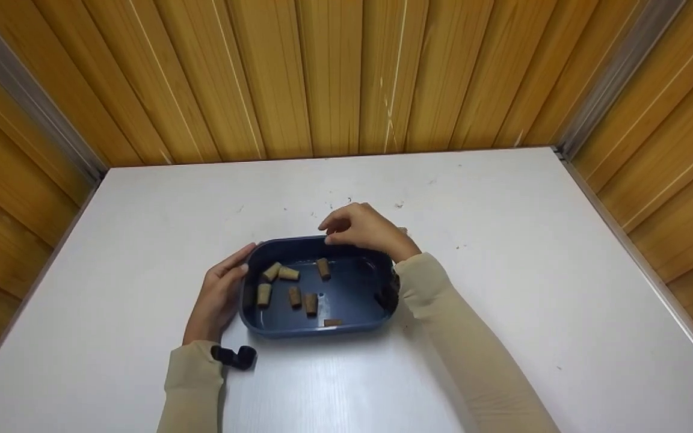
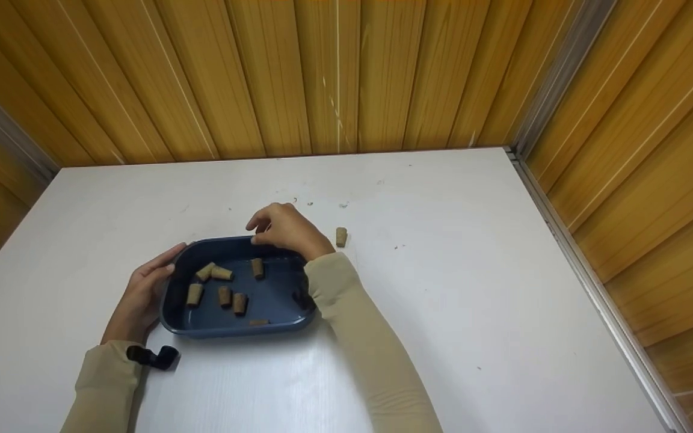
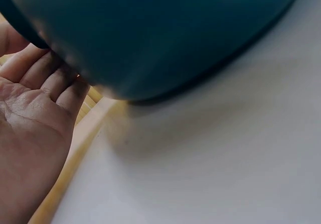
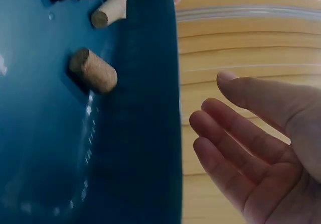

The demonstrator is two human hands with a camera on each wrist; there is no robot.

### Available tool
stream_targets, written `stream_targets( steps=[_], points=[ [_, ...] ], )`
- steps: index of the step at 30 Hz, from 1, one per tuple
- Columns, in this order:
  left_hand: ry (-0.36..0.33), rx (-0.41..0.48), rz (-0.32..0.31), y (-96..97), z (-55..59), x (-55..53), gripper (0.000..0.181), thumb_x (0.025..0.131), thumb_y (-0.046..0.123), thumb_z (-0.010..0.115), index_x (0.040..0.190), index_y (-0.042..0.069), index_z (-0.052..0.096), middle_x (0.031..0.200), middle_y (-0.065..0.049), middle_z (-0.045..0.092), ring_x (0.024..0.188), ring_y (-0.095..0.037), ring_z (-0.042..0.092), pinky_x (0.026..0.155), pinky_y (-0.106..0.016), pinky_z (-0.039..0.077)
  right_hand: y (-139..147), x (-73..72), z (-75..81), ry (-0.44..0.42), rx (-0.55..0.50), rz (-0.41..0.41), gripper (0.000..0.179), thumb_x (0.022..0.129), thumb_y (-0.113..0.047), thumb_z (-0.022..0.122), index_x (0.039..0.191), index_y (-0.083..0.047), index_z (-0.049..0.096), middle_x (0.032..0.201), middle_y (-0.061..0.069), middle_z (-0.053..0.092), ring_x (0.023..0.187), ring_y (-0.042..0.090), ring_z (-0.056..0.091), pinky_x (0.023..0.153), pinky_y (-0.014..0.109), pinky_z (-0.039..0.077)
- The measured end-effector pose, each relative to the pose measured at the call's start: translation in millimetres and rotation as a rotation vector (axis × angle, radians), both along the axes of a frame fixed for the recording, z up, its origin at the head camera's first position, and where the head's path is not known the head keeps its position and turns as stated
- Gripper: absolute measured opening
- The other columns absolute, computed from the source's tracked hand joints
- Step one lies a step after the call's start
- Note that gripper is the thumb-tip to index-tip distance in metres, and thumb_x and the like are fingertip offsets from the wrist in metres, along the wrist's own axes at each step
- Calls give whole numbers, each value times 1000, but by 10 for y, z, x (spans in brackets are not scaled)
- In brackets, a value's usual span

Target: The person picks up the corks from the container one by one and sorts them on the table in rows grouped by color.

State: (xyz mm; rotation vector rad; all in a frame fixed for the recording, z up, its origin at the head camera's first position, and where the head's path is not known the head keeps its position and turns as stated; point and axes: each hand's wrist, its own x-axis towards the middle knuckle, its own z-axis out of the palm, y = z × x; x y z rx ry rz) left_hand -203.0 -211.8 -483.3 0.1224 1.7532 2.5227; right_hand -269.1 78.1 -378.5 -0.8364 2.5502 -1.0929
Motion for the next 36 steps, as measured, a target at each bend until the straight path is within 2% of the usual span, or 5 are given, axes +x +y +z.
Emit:
stream_targets(
  steps=[10,18,24,30,36],
  points=[
    [-11,30,1,2,-2,19,47,94,-3,48,140,-10,39,126,7,64,124,-4,54,106,-19,41,-335,24,-190,-89,21,81,30,86,-14,71,115,-6,71,108,9,73,99,20,68,90,32,54],
    [-7,65,-9,-1,-2,12,45,93,-2,50,138,-7,45,125,6,65,124,-6,55,105,-20,43,-516,35,-266,-116,51,114,30,86,-9,70,116,-5,70,107,12,72,82,25,70,81,28,57],
    [-2,71,-20,-9,1,13,46,94,-2,49,139,-7,44,126,6,64,125,-6,54,106,-20,43,-608,41,-324,-117,87,122,31,86,-6,69,117,-6,69,108,10,72,92,20,70,74,24,57],
    [-2,63,-15,-8,-2,15,46,94,-2,48,139,-9,42,127,5,64,125,-6,53,106,-20,43,-676,67,-360,-108,116,139,30,87,-4,67,117,-6,69,109,10,72,96,20,69,78,25,57],
    [1,64,-13,-5,-9,14,46,94,-4,47,139,-10,41,126,5,64,125,-6,54,105,-20,43,-716,89,-401,-111,116,150,29,86,-4,67,114,-7,71,109,8,72,92,16,68,73,24,57]
  ],
)
